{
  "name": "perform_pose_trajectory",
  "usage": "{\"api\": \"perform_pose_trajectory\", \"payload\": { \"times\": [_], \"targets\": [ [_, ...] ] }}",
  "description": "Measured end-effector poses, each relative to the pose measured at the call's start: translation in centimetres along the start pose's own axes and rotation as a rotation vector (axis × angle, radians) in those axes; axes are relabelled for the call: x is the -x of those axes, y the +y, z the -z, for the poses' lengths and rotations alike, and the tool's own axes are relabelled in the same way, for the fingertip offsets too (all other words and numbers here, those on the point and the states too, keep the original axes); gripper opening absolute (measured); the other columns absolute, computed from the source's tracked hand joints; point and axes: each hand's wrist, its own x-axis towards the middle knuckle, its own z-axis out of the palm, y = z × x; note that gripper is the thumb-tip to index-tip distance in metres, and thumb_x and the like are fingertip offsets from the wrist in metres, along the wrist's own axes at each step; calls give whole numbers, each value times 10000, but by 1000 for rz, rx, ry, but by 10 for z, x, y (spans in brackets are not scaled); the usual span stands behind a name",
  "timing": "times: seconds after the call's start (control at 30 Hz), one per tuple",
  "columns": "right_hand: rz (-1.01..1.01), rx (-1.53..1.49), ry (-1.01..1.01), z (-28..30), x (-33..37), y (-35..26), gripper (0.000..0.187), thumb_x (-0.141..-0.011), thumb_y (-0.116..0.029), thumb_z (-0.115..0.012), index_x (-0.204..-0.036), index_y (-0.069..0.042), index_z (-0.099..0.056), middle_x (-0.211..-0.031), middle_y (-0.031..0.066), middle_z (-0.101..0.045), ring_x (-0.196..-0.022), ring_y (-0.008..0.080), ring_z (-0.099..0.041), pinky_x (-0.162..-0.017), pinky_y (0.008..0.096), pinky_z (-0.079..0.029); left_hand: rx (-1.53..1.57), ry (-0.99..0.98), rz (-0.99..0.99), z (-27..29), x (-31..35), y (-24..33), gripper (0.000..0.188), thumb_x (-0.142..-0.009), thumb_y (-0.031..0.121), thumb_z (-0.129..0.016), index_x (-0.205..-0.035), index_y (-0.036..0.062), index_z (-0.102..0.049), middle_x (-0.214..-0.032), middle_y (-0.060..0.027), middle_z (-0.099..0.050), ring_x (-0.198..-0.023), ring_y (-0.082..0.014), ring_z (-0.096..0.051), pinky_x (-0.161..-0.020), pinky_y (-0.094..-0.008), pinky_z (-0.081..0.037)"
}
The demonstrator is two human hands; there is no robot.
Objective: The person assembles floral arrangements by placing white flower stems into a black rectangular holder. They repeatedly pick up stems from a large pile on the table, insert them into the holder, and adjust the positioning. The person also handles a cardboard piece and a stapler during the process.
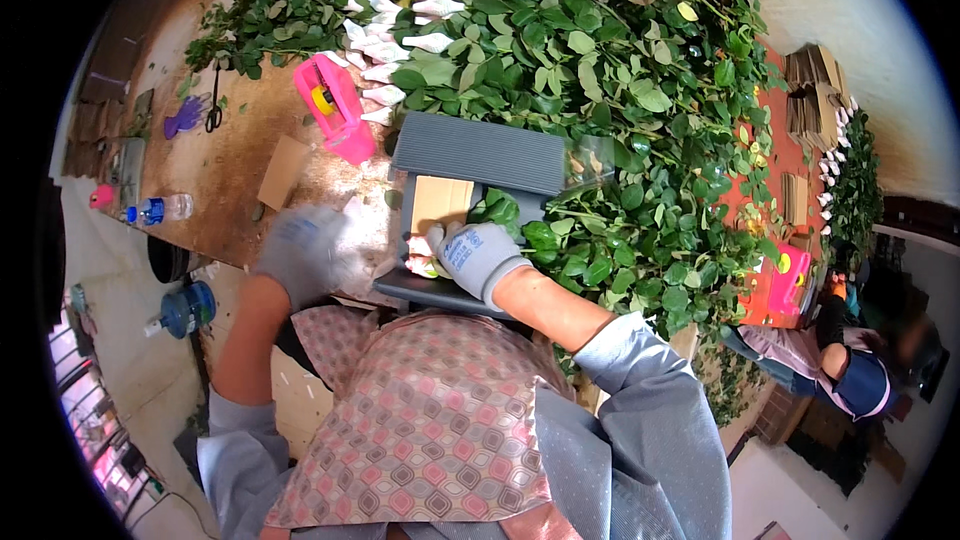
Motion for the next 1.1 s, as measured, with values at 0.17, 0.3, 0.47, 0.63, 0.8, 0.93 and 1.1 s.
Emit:
{"api": "perform_pose_trajectory", "payload": {
  "times": [0.17,0.3,0.47,0.63,0.8,0.93,1.1],
  "targets": [
    [12,45,-55,0,-4,-9,327,-1008,-175,-486,-1284,-18,-565,-986,171,-684,-804,312,-723,-635,430,-571,291,265,-347,-61,15,69,506,-866,307,-701,-1307,76,-616,-1228,-102,-630,-1088,-312,-585,-925,-450,-470],
    [26,20,65,7,-4,-11,197,-979,-179,-507,-1077,-44,-612,-918,121,-704,-796,262,-728,-598,395,-572,275,249,-222,-86,12,78,458,-882,290,-689,-1298,109,-632,-1214,-95,-632,-1057,-290,-587,-905,-438,-471],
    [47,-25,-37,14,-6,-7,166,-1010,-193,-483,-1102,-87,-571,-976,153,-693,-849,316,-723,-664,434,-571,453,253,-191,-78,13,76,617,-810,239,-788,-1357,54,-569,-1261,-146,-631,-1155,-328,-597,-992,-447,-477],
    [21,-21,-17,12,-3,-9,167,-996,-179,-494,-1113,-85,-569,-975,150,-692,-842,332,-723,-660,440,-566,1121,61,175,-80,5,56,1098,-697,204,-929,-1554,-4,-276,-1418,-245,-544,-1294,-334,-552,-1054,-436,-488],
    [-18,-45,-47,13,-2,-9,167,-979,-158,-512,-1119,-80,-559,-989,162,-687,-832,336,-723,-661,436,-565,1420,12,131,-93,-2,49,1172,-704,116,-922,-1601,13,-175,-1413,-255,-516,-1258,-322,-569,-1020,-438,-527],
    [-11,-45,-14,13,0,-10,169,-976,-155,-515,-1120,-77,-555,-986,166,-686,-828,329,-725,-659,434,-564,1579,4,103,-95,0,50,1140,-723,57,-898,-1602,12,-173,-1389,-231,-534,-1240,-290,-573,-1014,-407,-535],
    [13,-26,-1,12,2,-8,184,-979,-154,-510,-1142,-89,-565,-1001,159,-676,-824,331,-722,-661,434,-563,1420,99,133,-94,2,54,1072,-723,122,-894,-1574,8,-253,-1364,-225,-556,-1231,-305,-577,-1045,-430,-497]
  ]
}}
